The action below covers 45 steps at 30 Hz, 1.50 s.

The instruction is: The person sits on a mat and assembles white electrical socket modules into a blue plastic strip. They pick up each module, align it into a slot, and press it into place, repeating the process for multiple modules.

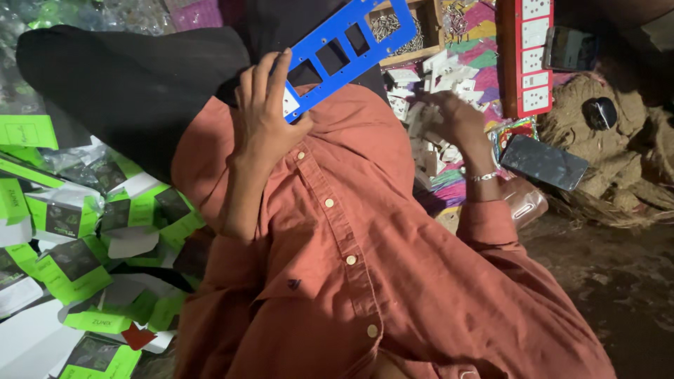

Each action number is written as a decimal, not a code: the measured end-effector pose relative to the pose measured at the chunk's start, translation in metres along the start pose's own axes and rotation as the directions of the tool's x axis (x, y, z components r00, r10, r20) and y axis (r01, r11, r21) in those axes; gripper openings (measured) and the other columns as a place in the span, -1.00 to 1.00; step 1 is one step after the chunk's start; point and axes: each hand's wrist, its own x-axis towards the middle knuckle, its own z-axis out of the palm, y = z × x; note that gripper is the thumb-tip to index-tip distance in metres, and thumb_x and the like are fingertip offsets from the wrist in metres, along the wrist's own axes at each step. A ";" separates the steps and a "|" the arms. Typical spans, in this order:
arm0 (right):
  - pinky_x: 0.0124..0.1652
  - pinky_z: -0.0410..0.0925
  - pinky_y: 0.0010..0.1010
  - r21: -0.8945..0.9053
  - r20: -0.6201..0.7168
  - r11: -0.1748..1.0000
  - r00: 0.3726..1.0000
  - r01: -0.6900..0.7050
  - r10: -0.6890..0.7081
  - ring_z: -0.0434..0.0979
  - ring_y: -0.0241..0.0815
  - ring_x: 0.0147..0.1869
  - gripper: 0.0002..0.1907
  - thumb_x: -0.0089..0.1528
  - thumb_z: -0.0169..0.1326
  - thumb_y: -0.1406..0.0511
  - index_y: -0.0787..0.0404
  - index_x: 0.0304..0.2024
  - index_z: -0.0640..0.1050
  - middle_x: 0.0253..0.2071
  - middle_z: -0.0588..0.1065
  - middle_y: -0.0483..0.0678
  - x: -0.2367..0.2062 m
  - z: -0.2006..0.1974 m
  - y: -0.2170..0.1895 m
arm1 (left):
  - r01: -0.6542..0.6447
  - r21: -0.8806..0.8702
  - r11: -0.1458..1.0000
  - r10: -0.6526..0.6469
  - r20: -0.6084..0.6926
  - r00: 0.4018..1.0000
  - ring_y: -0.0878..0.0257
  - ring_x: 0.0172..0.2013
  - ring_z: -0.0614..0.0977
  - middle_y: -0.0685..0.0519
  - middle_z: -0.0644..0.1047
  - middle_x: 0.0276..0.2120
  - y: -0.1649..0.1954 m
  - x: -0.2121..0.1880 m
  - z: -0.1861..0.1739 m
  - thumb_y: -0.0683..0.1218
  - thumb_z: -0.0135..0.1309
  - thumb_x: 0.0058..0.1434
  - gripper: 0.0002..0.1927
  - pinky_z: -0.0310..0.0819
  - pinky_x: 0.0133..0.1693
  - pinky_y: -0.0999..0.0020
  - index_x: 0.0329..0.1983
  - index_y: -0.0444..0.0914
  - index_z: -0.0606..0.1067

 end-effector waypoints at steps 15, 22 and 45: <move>-0.24 0.40 -0.05 -0.173 -0.101 0.980 0.988 0.097 -0.116 0.54 0.12 -0.16 -0.46 0.09 0.36 0.11 -0.07 0.14 0.63 -0.27 0.56 0.06 0.009 0.024 -0.001 | 0.005 -0.019 1.000 -0.004 0.012 1.000 -0.10 0.28 0.34 -0.09 0.30 0.35 -0.004 -0.004 -0.004 -0.14 0.38 -0.02 -0.02 0.26 0.25 -0.08 0.49 -0.26 0.22; -0.19 0.37 0.07 -0.292 -0.230 0.955 0.964 0.060 -0.131 0.53 0.17 0.00 -0.38 -0.03 0.44 -0.04 0.15 -0.07 0.58 -0.15 0.54 0.09 0.014 0.056 -0.017 | -0.007 -0.003 1.000 0.007 -0.002 1.000 -0.12 0.26 0.36 -0.11 0.31 0.34 -0.006 -0.004 -0.005 -0.16 0.35 -0.02 -0.05 0.27 0.23 -0.06 0.47 -0.26 0.23; 0.29 0.38 -0.34 0.850 -0.271 0.331 0.879 0.410 -0.392 0.44 -0.27 0.28 -0.17 0.09 0.35 0.51 0.30 0.39 0.34 0.28 0.37 -0.08 0.026 -0.056 -0.123 | -0.017 -0.039 0.999 0.015 -0.058 0.998 -0.13 0.27 0.37 -0.16 0.31 0.36 -0.009 -0.001 -0.003 -0.09 0.34 0.05 0.07 0.26 0.22 -0.07 0.56 -0.25 0.02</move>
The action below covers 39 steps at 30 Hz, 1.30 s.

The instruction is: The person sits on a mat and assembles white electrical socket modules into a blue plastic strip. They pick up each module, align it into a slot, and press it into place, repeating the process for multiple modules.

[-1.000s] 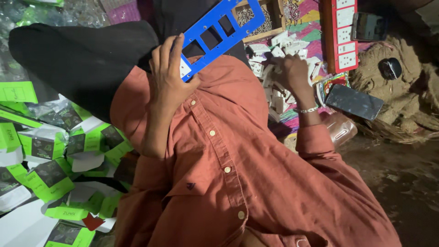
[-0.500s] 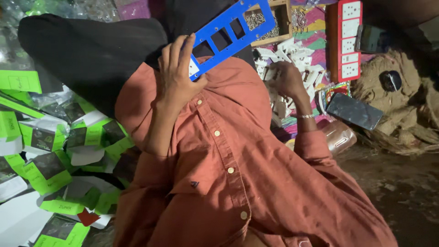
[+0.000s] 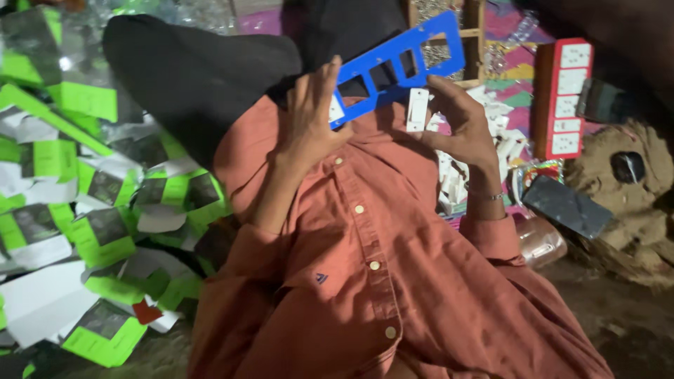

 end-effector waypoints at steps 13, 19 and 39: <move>-0.30 0.28 -0.17 -0.803 0.038 0.469 0.817 0.368 -0.575 0.40 0.00 -0.31 -0.67 0.07 0.51 0.35 0.17 -0.41 0.53 -0.41 0.38 -0.05 0.066 0.088 0.000 | -0.019 -0.041 0.999 0.016 -0.059 0.998 -0.06 0.25 0.41 -0.08 0.32 0.36 0.007 0.003 0.003 -0.14 0.36 -0.05 0.12 0.31 0.25 0.03 0.56 -0.17 0.05; -0.18 0.23 -0.17 -0.848 0.089 0.415 0.860 0.331 -0.503 0.37 0.03 -0.18 -0.66 0.09 0.49 0.29 0.15 -0.31 0.52 -0.30 0.40 -0.01 0.061 0.083 -0.011 | -0.026 -0.140 0.990 0.009 -0.120 0.993 -0.11 0.28 0.42 -0.13 0.28 0.38 0.003 0.001 0.010 -0.13 0.38 -0.05 0.12 0.29 0.34 0.04 0.55 -0.19 0.05; -0.16 0.22 -0.17 -0.726 -0.121 0.635 0.861 0.263 -0.495 0.39 -0.04 -0.24 -0.80 0.30 0.28 0.30 0.20 -0.36 0.53 -0.35 0.46 -0.03 0.048 0.050 0.017 | -0.031 -0.135 0.990 0.009 -0.166 0.986 -0.09 0.14 0.51 -0.13 0.41 0.14 0.013 0.011 0.015 -0.17 0.40 -0.02 -0.33 0.42 0.19 0.06 0.20 -0.31 0.46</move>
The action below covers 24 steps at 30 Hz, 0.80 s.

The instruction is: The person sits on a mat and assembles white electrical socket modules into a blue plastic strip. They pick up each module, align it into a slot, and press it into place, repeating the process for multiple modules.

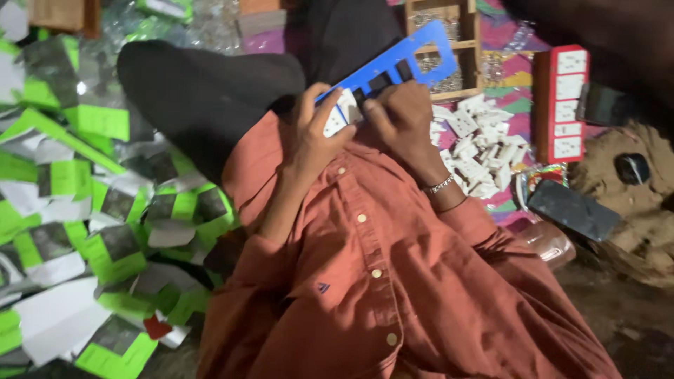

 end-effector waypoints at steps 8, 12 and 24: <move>-0.34 0.45 -0.34 -0.167 0.072 0.897 0.902 -0.410 0.426 0.65 -0.15 -0.37 -0.89 0.24 0.21 0.39 0.31 -0.20 0.68 -0.35 0.62 0.03 -0.016 -0.069 0.138 | 0.060 -0.018 0.998 -0.060 0.022 0.998 -0.13 0.11 0.49 -0.18 0.39 0.12 0.005 0.000 -0.003 -0.12 0.46 0.08 -0.29 0.40 0.16 0.06 0.26 -0.37 0.43; -0.29 0.44 -0.20 -0.307 0.338 0.911 0.863 -0.276 0.376 0.62 0.13 -0.34 -0.81 0.12 0.33 0.29 0.24 -0.24 0.70 -0.34 0.60 0.17 -0.015 -0.042 0.166 | 0.022 -0.048 0.999 -0.023 -0.014 1.000 -0.12 0.11 0.50 -0.16 0.38 0.10 0.006 0.000 -0.005 -0.17 0.43 0.04 -0.32 0.41 0.17 0.06 0.20 -0.35 0.39; -0.29 0.43 -0.10 -0.289 0.292 0.904 0.870 -0.316 0.397 0.58 0.26 -0.25 -0.74 0.15 0.30 0.25 0.28 -0.18 0.65 -0.28 0.58 0.26 -0.010 -0.014 0.185 | 0.059 -0.004 0.998 -0.059 -0.019 0.998 -0.05 0.05 0.55 -0.11 0.43 0.06 0.012 -0.001 -0.009 -0.14 0.43 0.06 -0.39 0.48 0.08 0.13 0.13 -0.32 0.42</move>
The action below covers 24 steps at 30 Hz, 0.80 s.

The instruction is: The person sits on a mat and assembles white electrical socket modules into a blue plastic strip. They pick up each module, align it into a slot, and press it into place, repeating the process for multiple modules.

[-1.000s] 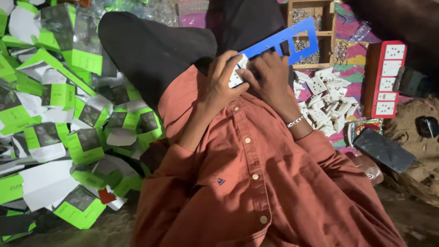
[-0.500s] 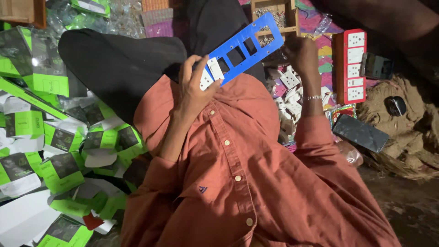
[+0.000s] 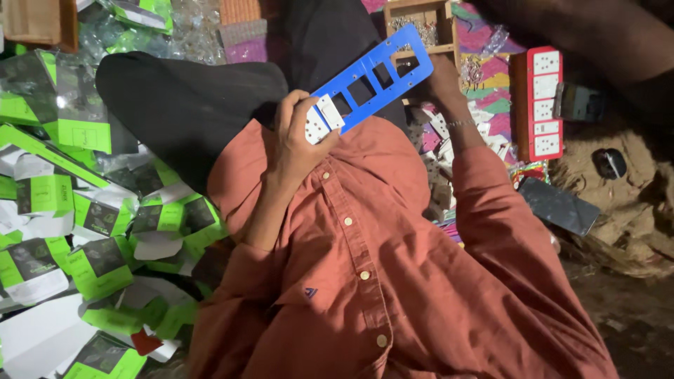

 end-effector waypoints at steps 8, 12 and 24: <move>-0.23 0.49 -0.50 0.689 0.167 0.676 0.965 -0.261 0.202 0.61 -0.39 -0.24 -0.93 0.30 0.21 0.43 0.32 -0.17 0.66 -0.25 0.64 -0.12 -0.019 -0.028 0.006 | -0.067 -0.029 0.997 0.066 -0.049 0.997 -0.08 0.07 0.53 -0.15 0.40 0.08 -0.004 -0.001 0.002 -0.19 0.41 0.06 -0.40 0.46 0.14 0.09 0.13 -0.34 0.40; -0.29 0.53 -0.49 0.743 0.180 0.571 0.926 -0.349 0.332 0.62 -0.38 -0.31 -0.96 0.31 0.17 0.44 0.28 -0.21 0.63 -0.31 0.63 -0.12 -0.026 -0.037 -0.004 | -0.072 -0.041 0.997 0.070 -0.042 0.997 -0.09 0.08 0.53 -0.15 0.40 0.09 -0.007 -0.003 0.002 -0.21 0.42 0.06 -0.38 0.46 0.15 0.07 0.15 -0.36 0.39; -0.16 0.43 -0.55 0.654 -0.004 0.739 0.976 -0.162 0.217 0.55 -0.41 -0.20 -0.97 0.32 0.13 0.46 0.33 -0.22 0.52 -0.29 0.55 -0.15 -0.016 -0.016 -0.014 | -0.043 -0.040 0.998 0.042 -0.018 0.999 -0.13 0.08 0.51 -0.18 0.41 0.08 -0.007 -0.004 0.003 -0.19 0.41 0.03 -0.41 0.41 0.15 0.04 0.10 -0.39 0.43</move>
